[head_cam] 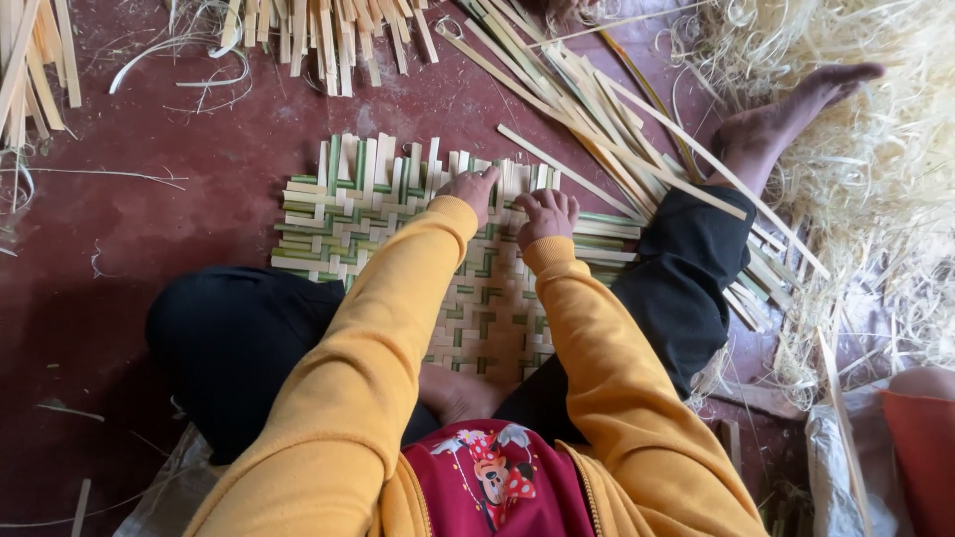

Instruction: Weaving thin bamboo strips into a patterned mat on the floor.

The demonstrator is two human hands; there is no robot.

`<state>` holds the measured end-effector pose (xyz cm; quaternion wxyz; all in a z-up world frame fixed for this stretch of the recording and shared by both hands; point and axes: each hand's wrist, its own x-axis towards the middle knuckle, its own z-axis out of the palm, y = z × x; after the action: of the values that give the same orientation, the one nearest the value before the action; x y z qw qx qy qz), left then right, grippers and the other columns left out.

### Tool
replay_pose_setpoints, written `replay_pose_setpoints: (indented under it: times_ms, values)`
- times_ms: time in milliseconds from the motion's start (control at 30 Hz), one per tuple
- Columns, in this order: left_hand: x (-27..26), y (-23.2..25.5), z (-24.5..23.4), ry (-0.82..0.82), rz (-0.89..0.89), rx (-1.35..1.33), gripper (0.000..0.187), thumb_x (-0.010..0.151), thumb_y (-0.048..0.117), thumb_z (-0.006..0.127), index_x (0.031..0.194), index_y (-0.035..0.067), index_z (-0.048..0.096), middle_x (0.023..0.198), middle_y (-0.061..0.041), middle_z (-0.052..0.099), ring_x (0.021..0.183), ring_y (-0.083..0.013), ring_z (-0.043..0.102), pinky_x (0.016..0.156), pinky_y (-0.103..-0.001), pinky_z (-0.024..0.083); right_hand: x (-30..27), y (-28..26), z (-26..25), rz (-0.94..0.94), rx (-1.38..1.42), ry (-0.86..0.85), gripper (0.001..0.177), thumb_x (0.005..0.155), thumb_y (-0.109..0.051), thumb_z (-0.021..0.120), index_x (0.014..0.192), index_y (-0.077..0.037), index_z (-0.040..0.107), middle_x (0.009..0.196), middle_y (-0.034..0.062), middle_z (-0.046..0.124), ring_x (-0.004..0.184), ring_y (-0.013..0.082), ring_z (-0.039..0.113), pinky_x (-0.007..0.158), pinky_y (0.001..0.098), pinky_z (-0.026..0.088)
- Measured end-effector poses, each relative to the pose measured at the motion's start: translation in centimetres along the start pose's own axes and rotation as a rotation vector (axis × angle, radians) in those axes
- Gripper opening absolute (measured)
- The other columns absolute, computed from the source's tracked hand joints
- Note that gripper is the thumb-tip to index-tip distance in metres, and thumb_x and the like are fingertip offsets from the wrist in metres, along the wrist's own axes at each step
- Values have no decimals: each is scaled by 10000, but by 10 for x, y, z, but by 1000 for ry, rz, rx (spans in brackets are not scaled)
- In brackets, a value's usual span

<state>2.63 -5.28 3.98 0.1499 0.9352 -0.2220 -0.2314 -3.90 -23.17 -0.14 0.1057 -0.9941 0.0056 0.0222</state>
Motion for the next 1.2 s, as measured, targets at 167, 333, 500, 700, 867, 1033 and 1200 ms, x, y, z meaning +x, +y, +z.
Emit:
replay_pose_setpoints:
  times_ms: [167,333,500,700,867,1033,1200]
  values:
    - [-9,18,3,186,-23,-89,413,882,37,584,1281,90,488,1275,-185,585,1265,-365,542,1009,-473,534,-21,-16,-33,302,378,99,507,762,18,584,1196,-241,621,1196,-10,472,1231,237,453,1131,494,325]
    - [14,43,47,296,229,-65,349,959,15,552,1297,100,573,1332,-155,567,1323,-361,509,1053,-453,525,-25,38,43,796,880,-95,385,758,-33,443,868,-256,737,613,30,621,507,183,614,515,323,561]
    - [64,29,79,269,189,-38,184,906,206,703,1084,248,717,1150,-50,578,1169,-373,582,961,-459,565,-27,38,46,547,395,-440,317,843,-397,531,1086,-495,710,1065,-77,752,1040,238,711,1015,412,556]
    - [11,18,17,310,445,-190,163,898,86,696,937,220,780,963,-12,657,1035,-290,650,944,-391,563,13,8,-71,279,625,-73,529,975,-267,546,1474,-411,442,985,146,748,1063,354,688,1026,513,529]
    - [0,19,5,375,556,-36,163,939,163,660,898,301,737,954,39,619,991,-232,642,905,-377,586,110,55,-12,126,212,-397,419,958,-466,599,1371,-443,537,1000,144,743,938,335,709,907,482,570]
    - [11,5,13,368,587,-82,146,990,284,633,890,348,717,999,67,642,1017,-208,649,903,-352,587,99,48,-49,260,696,-461,65,914,-221,687,960,-215,733,598,91,645,417,196,636,378,279,599]
    - [52,-11,59,252,198,-581,103,901,317,771,996,358,760,1029,83,707,1090,-186,666,1004,-371,547,19,35,-77,-129,452,46,68,957,-211,703,969,-219,769,676,10,707,705,207,726,711,412,600]
